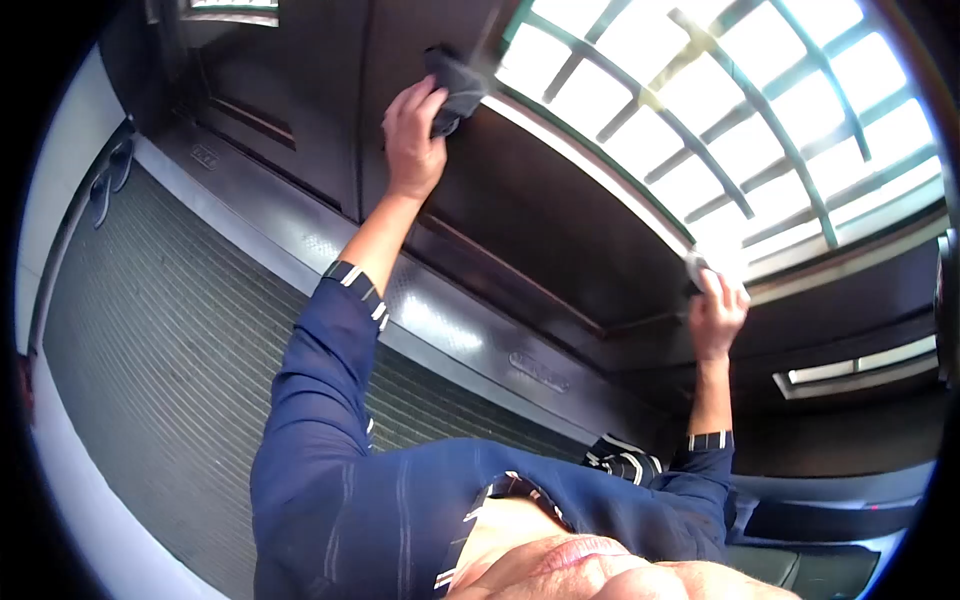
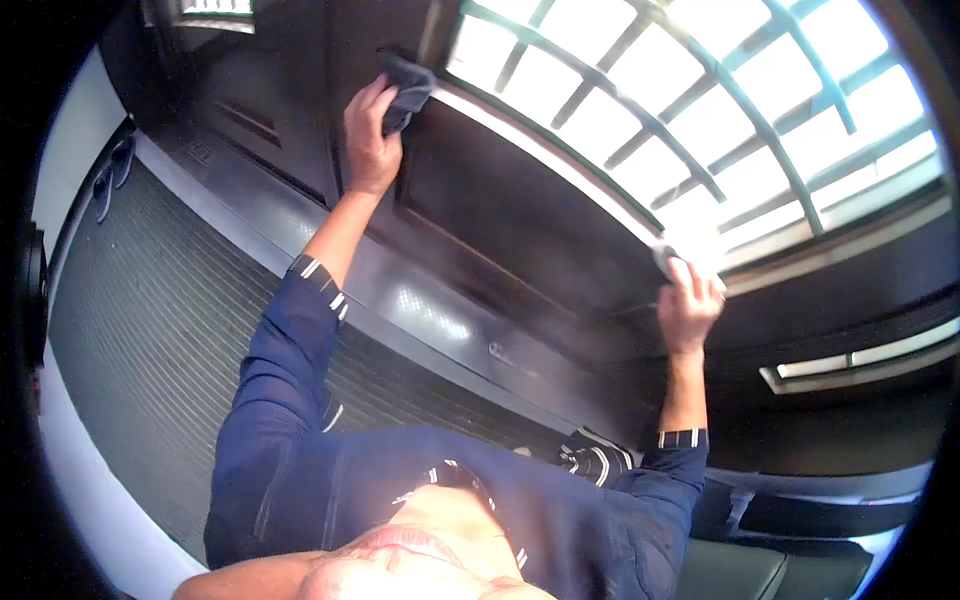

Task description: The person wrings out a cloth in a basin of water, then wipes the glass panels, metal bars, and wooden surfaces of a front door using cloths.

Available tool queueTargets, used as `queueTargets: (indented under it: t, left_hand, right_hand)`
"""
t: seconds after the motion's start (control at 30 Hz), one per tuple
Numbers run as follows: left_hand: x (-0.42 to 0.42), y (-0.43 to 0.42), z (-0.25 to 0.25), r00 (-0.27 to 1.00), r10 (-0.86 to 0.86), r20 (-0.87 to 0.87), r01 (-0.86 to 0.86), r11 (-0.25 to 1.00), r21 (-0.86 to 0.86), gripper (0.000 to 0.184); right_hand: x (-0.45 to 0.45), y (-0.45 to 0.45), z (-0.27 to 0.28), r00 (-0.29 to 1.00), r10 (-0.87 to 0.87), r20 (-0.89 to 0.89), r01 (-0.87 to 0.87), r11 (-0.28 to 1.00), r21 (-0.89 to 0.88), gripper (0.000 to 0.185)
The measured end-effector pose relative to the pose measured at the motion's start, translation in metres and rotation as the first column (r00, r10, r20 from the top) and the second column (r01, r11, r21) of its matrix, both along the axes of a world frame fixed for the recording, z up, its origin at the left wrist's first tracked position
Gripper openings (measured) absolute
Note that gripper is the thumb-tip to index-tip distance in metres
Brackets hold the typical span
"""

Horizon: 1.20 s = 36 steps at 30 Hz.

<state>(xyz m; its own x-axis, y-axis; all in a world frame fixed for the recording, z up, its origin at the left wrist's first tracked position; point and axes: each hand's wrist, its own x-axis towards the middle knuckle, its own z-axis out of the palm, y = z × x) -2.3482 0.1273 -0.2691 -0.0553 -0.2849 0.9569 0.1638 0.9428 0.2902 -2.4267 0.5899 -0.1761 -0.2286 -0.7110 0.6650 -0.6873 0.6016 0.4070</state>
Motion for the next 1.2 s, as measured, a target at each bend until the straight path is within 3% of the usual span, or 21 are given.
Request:
queueTargets:
  t: [0.07, 0.1, 0.2, 0.3, 0.37, 0.4, 0.47, 0.5, 0.53, 0.63, 0.73, 0.8, 0.87, 0.97, 1.03, 1.1, 1.13, 1.17, 1.2]
  left_hand:
    - [0.002, 0.014, -0.033, 0.995, -0.007, 0.102, 0.004, 1.0, 0.03, 0.063]
    - [0.002, 0.023, -0.048, 0.987, 0.019, 0.16, -0.03, 0.997, 0.064, 0.063]
    - [-0.011, 0.065, -0.072, 0.989, 0.012, 0.147, -0.058, 0.95, 0.307, 0.057]
    - [-0.019, 0.127, -0.092, 0.934, -0.33, 0.137, 0.088, 0.584, 0.807, 0.059]
    - [-0.024, 0.176, -0.112, 0.856, -0.446, 0.26, 0.128, 0.672, 0.73, 0.062]
    - [-0.029, 0.204, -0.112, 0.868, -0.447, 0.215, 0.17, 0.675, 0.718, 0.064]
    - [-0.037, 0.254, -0.112, 0.862, -0.48, 0.162, 0.223, 0.647, 0.729, 0.065]
    - [-0.039, 0.278, -0.114, 0.85, -0.502, 0.162, 0.224, 0.621, 0.751, 0.066]
    - [-0.039, 0.305, -0.11, 0.845, -0.506, 0.176, 0.227, 0.635, 0.738, 0.064]
    - [-0.031, 0.341, -0.118, 0.497, -0.744, 0.447, 0.462, 0.663, 0.589, 0.059]
    - [-0.031, 0.354, -0.093, 0.35, -0.706, 0.616, 0.807, 0.561, 0.184, 0.051]
    - [-0.032, 0.354, -0.065, 0.422, -0.692, 0.586, 0.827, 0.558, 0.064, 0.048]
    - [-0.034, 0.342, -0.039, 0.522, -0.624, 0.582, 0.799, 0.597, -0.076, 0.042]
    - [-0.015, 0.313, -0.028, 0.514, -0.27, 0.814, 0.735, 0.628, -0.255, 0.038]
    - [-0.004, 0.277, -0.052, 0.44, -0.137, 0.887, 0.599, 0.781, -0.177, 0.042]
    - [0.013, 0.236, -0.079, 0.5, -0.307, 0.81, 0.465, 0.884, 0.047, 0.048]
    - [0.02, 0.212, -0.098, 0.563, -0.293, 0.773, 0.316, 0.94, 0.126, 0.048]
    - [0.031, 0.183, -0.121, 0.623, -0.272, 0.733, 0.168, 0.962, 0.214, 0.048]
    - [0.039, 0.149, -0.143, 0.699, -0.379, 0.606, 0.034, 0.865, 0.501, 0.046]
  right_hand:
    - [0.0, 0.054, -0.016, 0.993, -0.072, -0.089, 0.073, 0.997, 0.005, 0.043]
    - [-0.01, 0.075, -0.029, 0.995, -0.015, -0.097, 0.012, 1.0, -0.027, 0.044]
    - [-0.014, 0.067, -0.053, 0.991, -0.027, -0.133, 0.005, 0.987, -0.163, 0.042]
    - [-0.028, 0.053, -0.091, 0.983, 0.034, -0.18, -0.094, 0.936, -0.34, 0.032]
    - [-0.029, 0.061, -0.119, 0.973, 0.052, -0.224, -0.103, 0.969, -0.224, 0.024]
    - [-0.027, 0.066, -0.133, 0.979, 0.104, -0.174, -0.131, 0.979, -0.154, 0.024]
    - [-0.017, 0.071, -0.162, 0.987, 0.162, -0.016, -0.163, 0.978, -0.128, 0.021]
    - [-0.01, 0.073, -0.171, 0.947, 0.125, 0.297, -0.102, 0.991, -0.092, 0.019]
    - [-0.009, 0.077, -0.193, 0.954, 0.167, 0.249, -0.166, 0.986, -0.026, 0.021]
    - [0.003, 0.085, -0.223, 0.865, 0.178, 0.469, -0.199, 0.98, -0.004, 0.025]
    - [0.012, 0.082, -0.224, 0.835, 0.295, 0.463, -0.078, 0.899, -0.432, 0.026]
    - [0.017, 0.088, -0.189, 0.885, 0.3, 0.357, -0.1, 0.869, -0.484, 0.022]
    - [0.022, 0.09, -0.157, 0.918, 0.323, 0.228, -0.163, 0.835, -0.525, 0.018]
    - [0.031, 0.105, -0.135, 0.977, 0.194, 0.09, -0.101, 0.789, -0.605, 0.015]
    - [0.021, 0.103, -0.15, 0.981, 0.193, -0.029, -0.168, 0.76, -0.628, 0.016]
    - [0.017, 0.102, -0.175, 0.983, 0.158, -0.093, -0.182, 0.783, -0.595, 0.016]
    - [0.014, 0.103, -0.189, 0.985, 0.165, -0.058, -0.168, 0.798, -0.579, 0.017]
    - [0.015, 0.105, -0.208, 0.986, 0.166, -0.024, -0.151, 0.815, -0.56, 0.018]
    - [0.02, 0.109, -0.228, 0.987, 0.159, 0.015, -0.126, 0.835, -0.535, 0.019]
